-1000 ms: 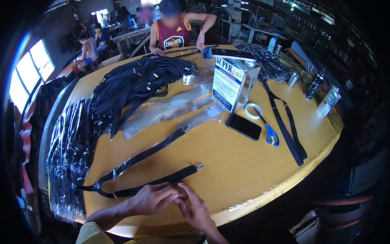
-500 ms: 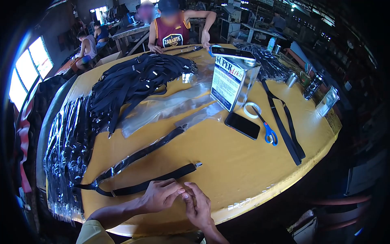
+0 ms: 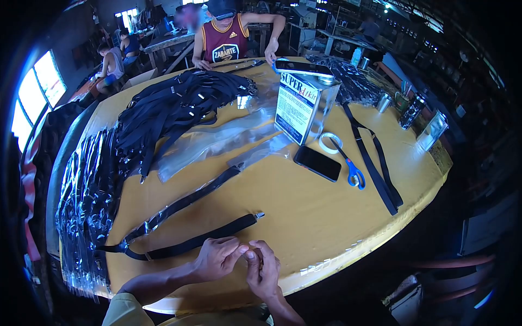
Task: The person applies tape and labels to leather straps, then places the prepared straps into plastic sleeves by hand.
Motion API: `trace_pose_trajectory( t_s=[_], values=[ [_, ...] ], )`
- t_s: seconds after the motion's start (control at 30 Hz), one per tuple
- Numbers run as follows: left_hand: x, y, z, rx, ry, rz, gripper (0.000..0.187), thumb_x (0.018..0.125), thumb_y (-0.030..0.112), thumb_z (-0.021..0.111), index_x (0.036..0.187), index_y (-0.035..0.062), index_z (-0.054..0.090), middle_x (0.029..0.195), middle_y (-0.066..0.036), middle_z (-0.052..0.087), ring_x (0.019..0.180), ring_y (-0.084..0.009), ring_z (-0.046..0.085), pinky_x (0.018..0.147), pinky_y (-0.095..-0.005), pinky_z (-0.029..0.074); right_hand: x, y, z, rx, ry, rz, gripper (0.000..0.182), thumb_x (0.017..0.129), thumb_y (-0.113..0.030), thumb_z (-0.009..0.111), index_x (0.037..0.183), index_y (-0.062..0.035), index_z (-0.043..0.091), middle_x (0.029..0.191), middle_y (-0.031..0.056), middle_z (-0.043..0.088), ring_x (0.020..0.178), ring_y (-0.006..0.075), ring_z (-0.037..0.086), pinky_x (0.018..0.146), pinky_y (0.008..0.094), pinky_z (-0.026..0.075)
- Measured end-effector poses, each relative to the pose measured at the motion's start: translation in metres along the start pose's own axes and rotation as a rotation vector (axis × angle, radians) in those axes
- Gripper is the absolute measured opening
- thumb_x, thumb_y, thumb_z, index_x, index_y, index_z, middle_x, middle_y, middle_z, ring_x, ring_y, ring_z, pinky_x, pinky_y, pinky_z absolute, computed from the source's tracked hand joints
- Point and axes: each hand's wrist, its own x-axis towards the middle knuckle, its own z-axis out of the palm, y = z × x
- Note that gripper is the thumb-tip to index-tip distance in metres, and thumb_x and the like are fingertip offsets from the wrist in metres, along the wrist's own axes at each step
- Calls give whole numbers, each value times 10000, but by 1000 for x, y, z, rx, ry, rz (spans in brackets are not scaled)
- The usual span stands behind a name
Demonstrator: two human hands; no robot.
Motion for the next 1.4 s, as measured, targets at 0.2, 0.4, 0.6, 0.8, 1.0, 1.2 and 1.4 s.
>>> trace_pose_trajectory(
  t_s=[0.2, 0.4, 0.6, 0.8, 1.0, 1.2, 1.4],
  values=[
    [-4, 0, 3, -86, 2, -49, 211, 1027, 178, 572, 899, 25, 642, 684, -140, 556, 532, -312, 547, 454, -371, 410, 0, 0, 0, -21, 18, 26, 253, 1032, -60, 525, 1270, 18, 493, 686, 30, 512, 602, 80, 451, 544, 259, 351],
    [-1, 7, -19, -238, -150, -133, 219, 1022, 193, 597, 943, -2, 655, 703, -124, 583, 591, -220, 625, 482, -344, 437, 1, -8, 1, 133, 67, 206, 326, 1058, -131, 504, 1349, 13, 485, 666, 29, 540, 596, 85, 489, 553, 256, 393],
    [-7, 17, -18, -384, 24, -172, 137, 973, 104, 662, 992, -31, 653, 861, -110, 645, 684, -172, 646, 554, -295, 499, 9, -14, -6, 145, 3, 275, 386, 1045, -180, 545, 1369, 22, 489, 879, 85, 652, 795, 115, 598, 697, 279, 471],
    [-12, 14, -31, -219, -102, -91, 153, 965, 134, 659, 1051, 7, 663, 886, -125, 658, 674, -227, 693, 540, -305, 566, 23, -19, -10, 337, 17, 239, 511, 885, -48, 765, 1337, 1, 530, 1058, 132, 703, 975, 168, 669, 817, 335, 528],
    [-16, 18, -34, -236, -19, -53, 156, 969, 153, 657, 1032, 11, 667, 858, -120, 663, 619, -235, 681, 526, -306, 564, 19, -16, -7, 526, -1, 298, 371, 896, 35, 725, 1244, 29, 598, 905, 126, 751, 848, 134, 704, 771, 282, 563],
    [-19, 24, -44, -221, -64, -119, 186, 956, 200, 686, 992, 19, 666, 868, -110, 670, 640, -220, 697, 537, -305, 574, 24, -28, -1, 485, 8, 222, 445, 867, 67, 738, 1275, 44, 563, 933, 140, 751, 882, 155, 712, 827, 298, 555],
    [-14, 31, -49, -232, -48, -96, 146, 925, 120, 717, 996, 1, 672, 886, -104, 671, 683, -175, 696, 534, -275, 573, 24, -27, -5, 525, -31, 192, 553, 835, 112, 740, 1331, 42, 505, 972, 161, 746, 933, 200, 723, 882, 327, 552]
  ],
)
